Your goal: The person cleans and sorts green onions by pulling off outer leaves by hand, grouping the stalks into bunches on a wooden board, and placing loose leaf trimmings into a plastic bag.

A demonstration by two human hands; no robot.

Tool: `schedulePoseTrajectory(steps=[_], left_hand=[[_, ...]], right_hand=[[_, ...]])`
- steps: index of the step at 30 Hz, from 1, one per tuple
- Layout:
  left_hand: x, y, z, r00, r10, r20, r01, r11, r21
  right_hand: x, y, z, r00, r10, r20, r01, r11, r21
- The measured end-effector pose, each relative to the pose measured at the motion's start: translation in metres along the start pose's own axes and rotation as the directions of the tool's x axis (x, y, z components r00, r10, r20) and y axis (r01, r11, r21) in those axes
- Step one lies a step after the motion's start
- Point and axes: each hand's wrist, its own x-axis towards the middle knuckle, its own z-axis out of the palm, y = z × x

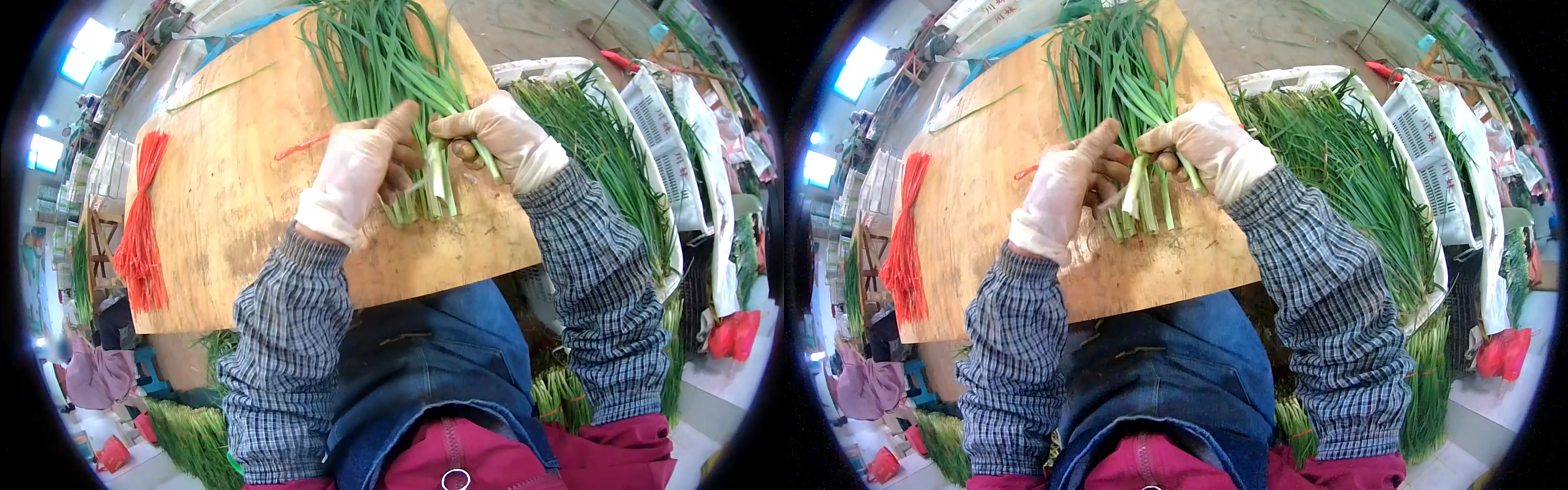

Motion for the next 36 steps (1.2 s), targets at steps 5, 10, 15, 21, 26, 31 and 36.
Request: schedulePoseTrajectory(steps=[5,10,15,21,26,31,36], left_hand=[[-0.033,0.0,-0.01,0.996,-0.004,0.084,-0.013,0.979,0.203],[-0.152,-0.029,-0.113,0.972,-0.114,-0.205,0.161,0.96,0.228],[-0.344,-0.128,-0.259,0.68,-0.521,-0.516,0.694,0.684,0.224],[-0.413,-0.266,-0.336,0.771,-0.246,-0.587,0.519,-0.291,0.804],[-0.214,-0.12,-0.151,0.937,-0.07,-0.344,0.28,0.738,0.614],[-0.065,-0.087,-0.071,0.888,-0.079,0.453,-0.235,0.769,0.594],[-0.008,-0.119,0.017,0.656,-0.203,0.727,-0.193,0.886,0.422]], right_hand=[[0.001,0.007,0.013,0.998,-0.056,-0.026,0.055,0.998,-0.028],[0.005,0.018,0.011,0.991,-0.091,-0.095,0.076,0.985,-0.152],[0.008,0.029,0.008,0.984,-0.146,-0.102,0.093,0.91,-0.405],[0.001,0.035,0.0,0.912,-0.401,-0.084,0.16,0.538,-0.828],[-0.008,0.034,-0.012,0.911,-0.378,-0.166,0.062,0.523,-0.85],[-0.034,0.029,-0.073,0.813,-0.328,-0.48,0.066,0.872,-0.485],[-0.168,0.069,-0.197,0.276,-0.314,-0.908,0.009,0.946,-0.324]])
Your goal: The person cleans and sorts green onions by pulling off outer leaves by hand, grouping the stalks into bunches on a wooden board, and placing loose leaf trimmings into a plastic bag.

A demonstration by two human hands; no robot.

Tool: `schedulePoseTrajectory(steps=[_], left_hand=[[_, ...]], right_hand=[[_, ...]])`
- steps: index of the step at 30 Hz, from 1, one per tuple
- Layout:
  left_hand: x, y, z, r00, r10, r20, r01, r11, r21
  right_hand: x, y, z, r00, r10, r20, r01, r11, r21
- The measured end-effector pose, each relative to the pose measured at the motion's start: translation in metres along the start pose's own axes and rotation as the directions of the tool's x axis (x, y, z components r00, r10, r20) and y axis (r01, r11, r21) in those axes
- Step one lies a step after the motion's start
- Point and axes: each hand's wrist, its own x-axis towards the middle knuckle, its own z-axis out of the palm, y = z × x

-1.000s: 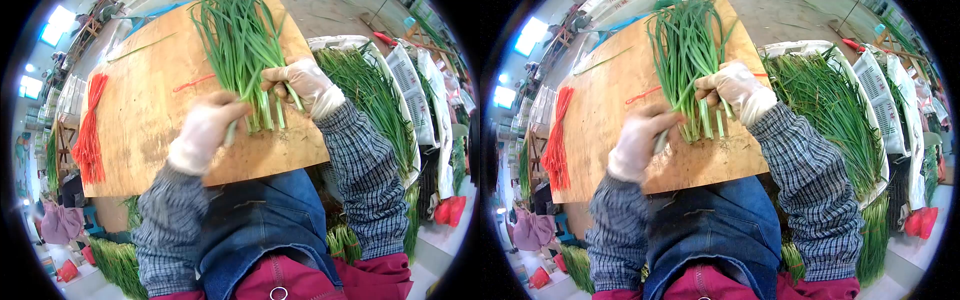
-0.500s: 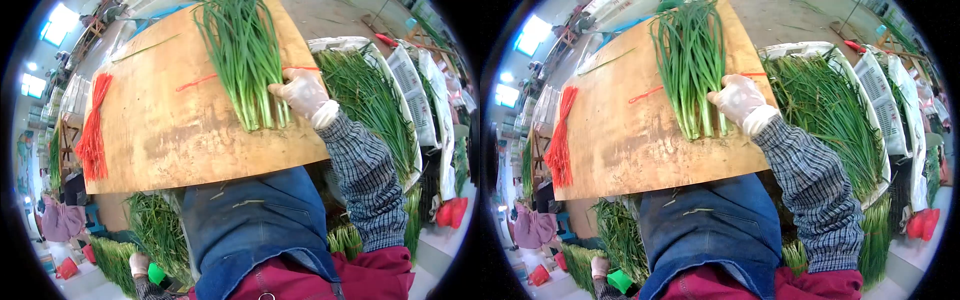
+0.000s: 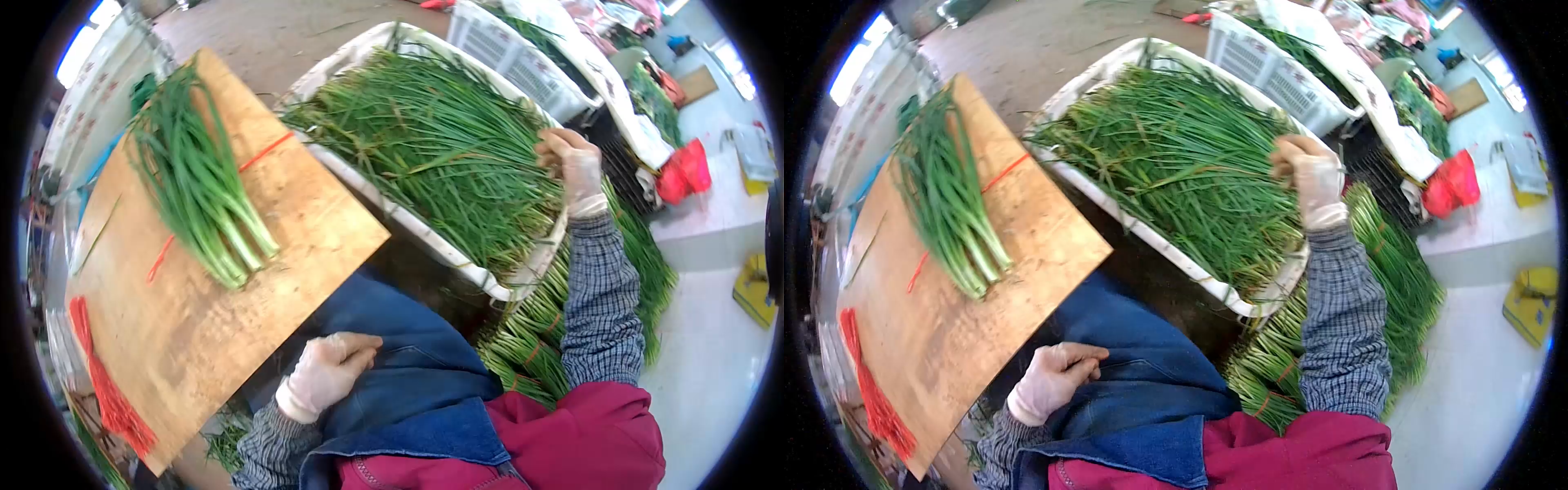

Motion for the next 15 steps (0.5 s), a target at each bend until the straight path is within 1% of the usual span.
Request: schedulePoseTrajectory(steps=[2,3,4,5,7,8,9,11,12,13,14,15], left_hand=[[0.026,0.007,0.009,0.994,-0.097,0.053,0.1,0.993,-0.064],[0.039,0.007,0.014,0.986,-0.146,0.08,0.154,0.984,-0.095],[0.049,-0.001,0.019,0.988,-0.107,0.111,0.124,0.98,-0.156],[0.054,0.0,0.024,0.982,-0.132,0.134,0.157,0.967,-0.201],[0.062,0.005,0.033,0.966,-0.179,0.184,0.227,0.931,-0.287],[0.066,0.002,0.036,0.972,-0.154,0.175,0.202,0.931,-0.304],[0.067,0.001,0.04,0.968,-0.169,0.183,0.222,0.919,-0.326],[0.067,0.001,0.043,0.961,-0.199,0.19,0.258,0.892,-0.371],[0.068,0.002,0.043,0.961,-0.203,0.186,0.257,0.903,-0.344],[0.068,0.003,0.042,0.961,-0.217,0.173,0.267,0.892,-0.365],[0.068,0.002,0.047,0.961,-0.23,0.154,0.273,0.878,-0.392],[0.069,0.002,0.046,0.96,-0.242,0.139,0.279,0.866,-0.415]], right_hand=[[0.014,0.043,-0.068,0.98,0.073,-0.185,-0.069,0.997,0.029],[0.023,0.071,-0.101,0.969,0.047,-0.242,-0.062,0.996,-0.057],[0.024,0.083,-0.121,0.961,0.076,-0.266,-0.109,0.988,-0.111],[0.026,0.091,-0.136,0.954,0.108,-0.28,-0.16,0.973,-0.169],[0.035,0.122,-0.155,0.948,0.112,-0.299,-0.206,0.93,-0.304],[0.045,0.142,-0.159,0.967,0.054,-0.25,-0.164,0.882,-0.441],[0.053,0.153,-0.157,0.979,0.017,-0.201,-0.118,0.859,-0.498],[0.074,0.17,-0.145,0.992,-0.096,-0.083,0.018,0.751,-0.66],[0.08,0.169,-0.134,0.993,-0.103,-0.06,0.026,0.677,-0.736],[0.085,0.161,-0.12,0.993,-0.109,-0.036,0.037,0.596,-0.802],[0.09,0.154,-0.111,1.0,-0.029,-0.001,0.016,0.571,-0.821],[0.101,0.159,-0.109,1.0,0.001,-0.001,-0.002,0.509,-0.861]])
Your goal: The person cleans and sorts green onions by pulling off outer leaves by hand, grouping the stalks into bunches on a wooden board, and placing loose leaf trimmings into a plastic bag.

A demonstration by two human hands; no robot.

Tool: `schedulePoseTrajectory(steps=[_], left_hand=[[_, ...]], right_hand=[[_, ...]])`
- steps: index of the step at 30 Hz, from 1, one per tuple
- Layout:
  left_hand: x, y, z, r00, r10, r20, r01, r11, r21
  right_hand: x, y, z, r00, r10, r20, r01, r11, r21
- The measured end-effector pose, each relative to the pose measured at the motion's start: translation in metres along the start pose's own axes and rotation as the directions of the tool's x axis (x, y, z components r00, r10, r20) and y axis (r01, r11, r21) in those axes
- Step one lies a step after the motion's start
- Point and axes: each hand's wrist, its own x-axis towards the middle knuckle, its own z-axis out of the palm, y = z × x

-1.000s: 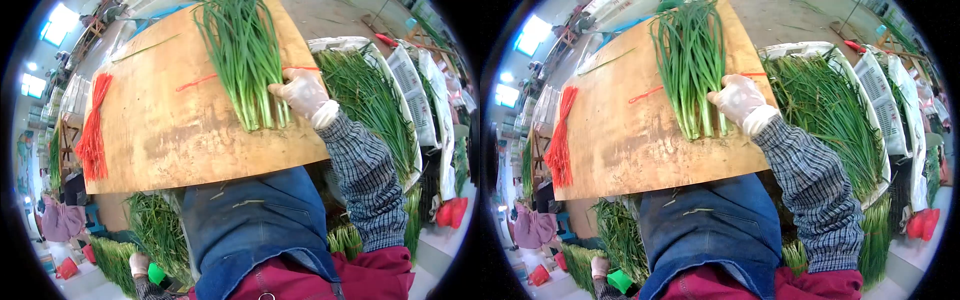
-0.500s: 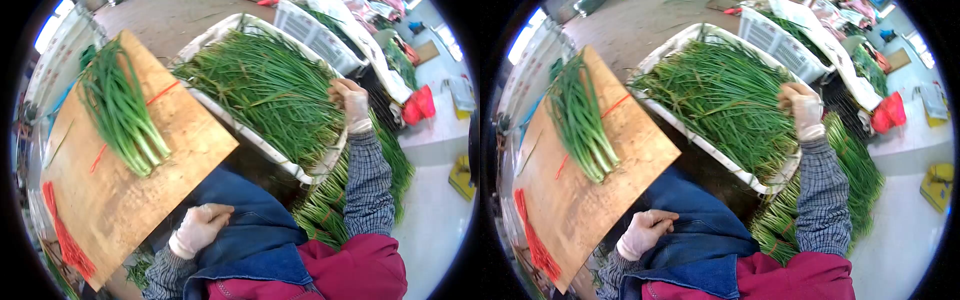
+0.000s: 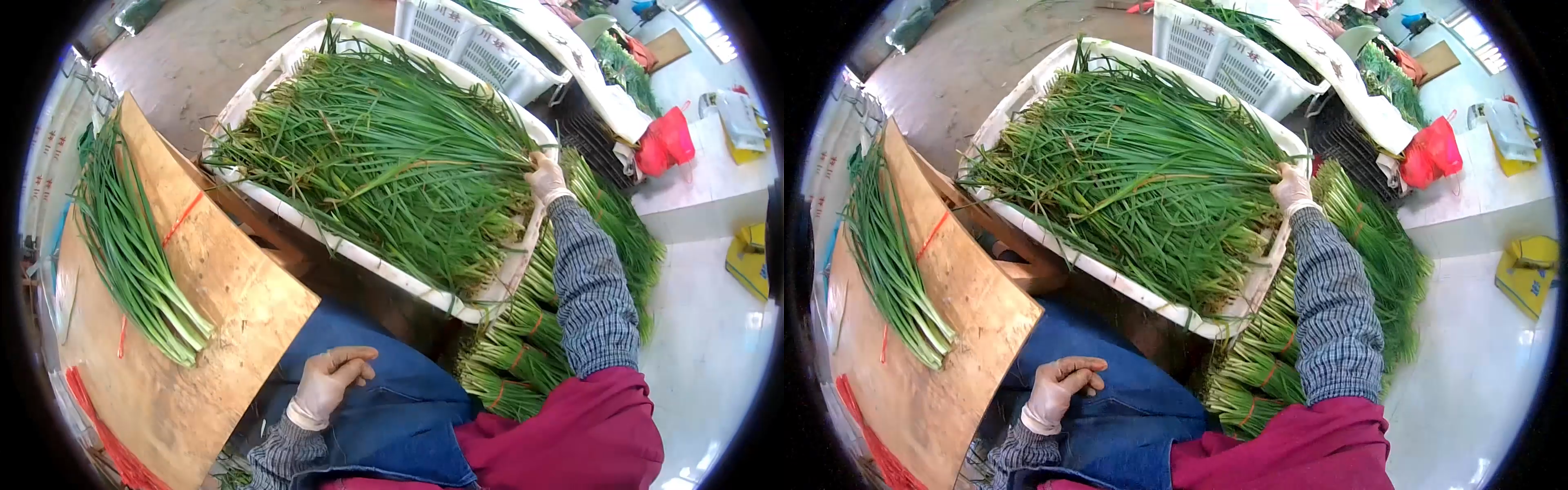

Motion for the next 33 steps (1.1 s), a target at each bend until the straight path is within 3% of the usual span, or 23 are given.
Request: schedulePoseTrajectory(steps=[2,6,13,16,20,22,24,26,28,30,33], left_hand=[[0.003,-0.004,-0.002,1.0,0.009,-0.012,-0.01,0.997,-0.075],[0.013,-0.007,-0.004,1.0,-0.013,-0.016,0.011,0.994,-0.11],[0.024,-0.014,-0.007,0.999,0.003,-0.048,-0.011,0.989,-0.15],[0.025,-0.012,-0.009,0.998,0.003,-0.058,-0.012,0.989,-0.148],[0.025,-0.017,-0.013,0.998,0.013,-0.054,-0.023,0.981,-0.192],[0.026,-0.017,-0.015,0.999,-0.005,-0.037,-0.002,0.982,-0.189],[0.028,-0.018,-0.018,0.999,-0.014,-0.031,0.009,0.985,-0.175],[0.03,-0.018,-0.018,1.0,-0.017,-0.025,0.013,0.988,-0.156],[0.031,-0.016,-0.017,0.999,-0.015,-0.028,0.01,0.985,-0.17],[0.033,-0.015,-0.021,1.0,-0.001,-0.03,-0.004,0.984,-0.177],[0.033,-0.017,-0.021,0.999,0.019,-0.035,-0.025,0.982,-0.186]], right_hand=[[0.018,0.004,0.011,0.997,-0.036,0.069,0.044,0.992,-0.116],[0.043,0.014,0.024,0.977,0.033,0.211,-0.019,0.997,-0.069],[0.045,0.009,0.032,0.989,0.122,0.087,-0.124,0.992,0.012],[0.046,-0.002,0.024,0.956,0.233,0.176,-0.234,0.972,-0.016],[0.043,0.003,0.038,0.972,0.232,-0.025,-0.233,0.971,-0.047],[0.035,0.006,0.042,0.978,0.19,-0.084,-0.185,0.981,0.062],[0.037,0.003,0.039,0.983,0.168,0.075,-0.178,0.973,0.146],[0.047,-0.002,0.032,0.935,0.21,0.287,-0.245,0.965,0.093],[0.051,-0.001,0.041,0.958,0.187,0.219,-0.197,0.98,0.027],[0.052,-0.009,0.038,0.897,0.241,0.371,-0.226,0.971,-0.084],[0.035,-0.025,0.027,0.901,0.191,0.389,-0.138,0.977,-0.16]])
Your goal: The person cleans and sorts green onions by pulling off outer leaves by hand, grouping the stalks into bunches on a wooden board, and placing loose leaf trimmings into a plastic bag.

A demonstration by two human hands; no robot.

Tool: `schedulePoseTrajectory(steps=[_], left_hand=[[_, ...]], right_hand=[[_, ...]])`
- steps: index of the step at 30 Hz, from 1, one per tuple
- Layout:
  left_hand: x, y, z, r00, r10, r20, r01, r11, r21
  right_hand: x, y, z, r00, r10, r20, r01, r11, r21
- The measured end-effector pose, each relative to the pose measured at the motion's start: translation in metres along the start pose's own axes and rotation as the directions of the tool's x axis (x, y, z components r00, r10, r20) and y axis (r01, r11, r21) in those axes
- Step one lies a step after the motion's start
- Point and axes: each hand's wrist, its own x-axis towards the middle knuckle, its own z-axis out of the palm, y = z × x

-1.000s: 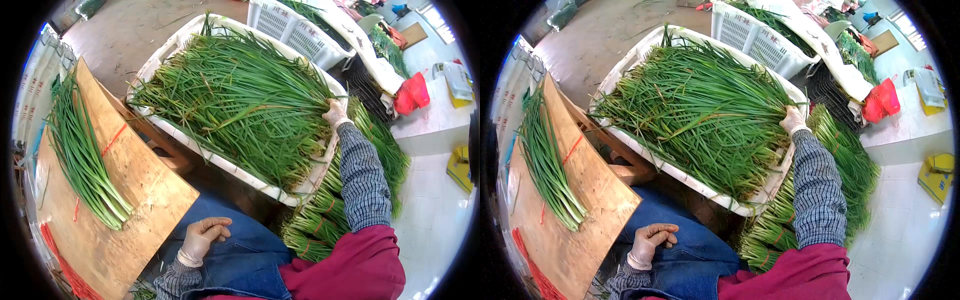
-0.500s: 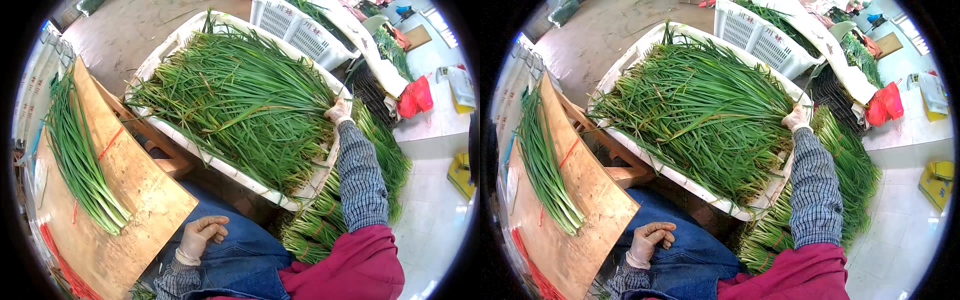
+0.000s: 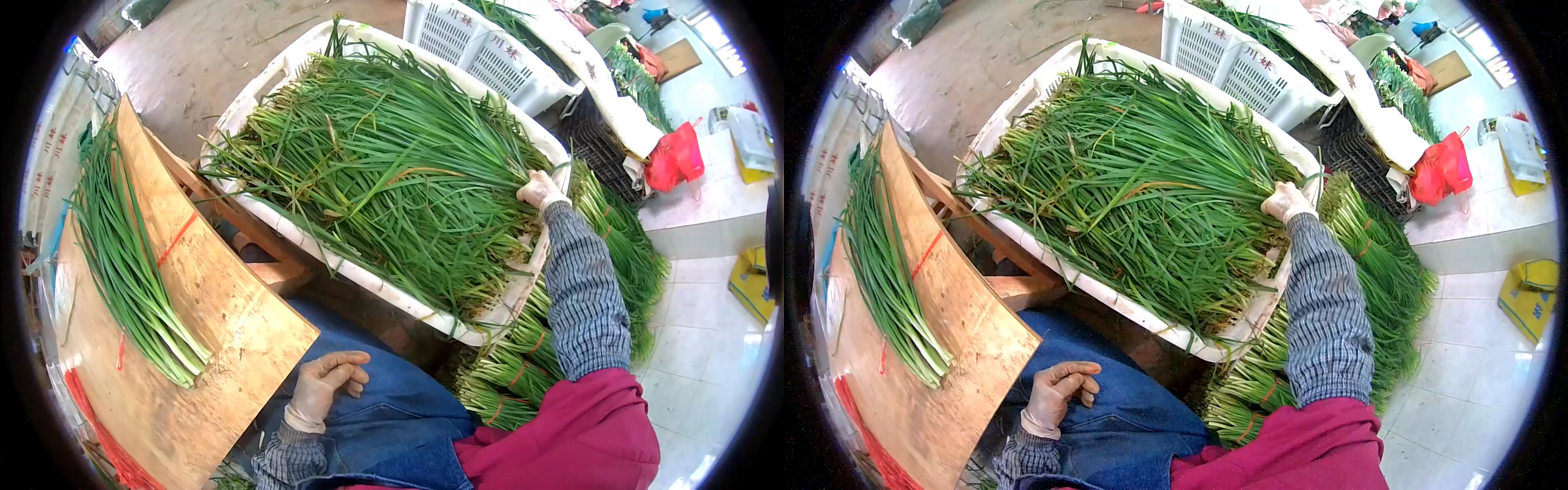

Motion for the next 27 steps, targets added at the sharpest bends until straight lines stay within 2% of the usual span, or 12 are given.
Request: schedulePoseTrajectory(steps=[3,5,6,8,9,11,13,15,19,24,26,27], left_hand=[[0.001,0.002,0.002,1.0,0.007,-0.018,-0.007,1.0,0.003],[0.005,0.003,-0.002,1.0,-0.004,-0.016,0.005,0.999,0.035],[0.006,0.003,-0.001,1.0,-0.014,-0.002,0.014,1.0,0.023],[0.004,0.005,-0.003,1.0,-0.028,0.009,0.028,1.0,0.0],[0.003,0.004,-0.004,1.0,-0.019,0.001,0.019,1.0,0.006],[0.006,0.001,-0.01,1.0,0.001,-0.013,-0.001,1.0,0.014],[0.008,-0.002,-0.011,1.0,0.013,-0.005,-0.013,1.0,-0.004],[0.007,-0.001,-0.011,1.0,0.021,-0.003,-0.021,1.0,-0.001],[0.008,0.0,-0.011,1.0,0.026,0.012,-0.026,1.0,-0.005],[0.006,-0.002,-0.014,0.999,0.032,0.004,-0.031,0.999,-0.018],[0.006,-0.004,-0.017,0.998,0.058,0.019,-0.057,0.998,-0.034],[0.006,-0.006,-0.018,0.997,0.07,0.028,-0.069,0.997,-0.042]], right_hand=[[-0.037,-0.007,0.003,0.983,-0.082,-0.165,0.05,0.981,-0.186],[-0.031,0.011,0.025,0.912,-0.249,-0.327,0.21,0.966,-0.15],[-0.022,0.015,0.027,0.94,-0.27,-0.207,0.216,0.944,-0.25],[-0.012,0.004,0.015,0.994,-0.097,0.041,0.097,0.995,0.01],[-0.022,-0.006,0.003,0.999,-0.031,0.042,0.023,0.985,0.17],[-0.011,0.001,0.014,0.99,-0.123,-0.069,0.135,0.967,0.217],[-0.004,-0.003,0.0,0.994,-0.109,0.024,0.107,0.991,0.086],[-0.009,-0.003,-0.028,0.976,-0.157,0.153,0.126,0.973,0.195],[-0.034,-0.026,-0.057,0.968,-0.226,0.11,0.2,0.957,0.211],[-0.038,-0.037,-0.013,0.984,-0.117,0.134,0.115,0.993,0.025],[-0.053,-0.041,0.007,0.98,-0.19,0.059,0.185,0.979,0.081],[-0.046,-0.029,0.019,0.95,-0.306,0.062,0.285,0.93,0.233]])
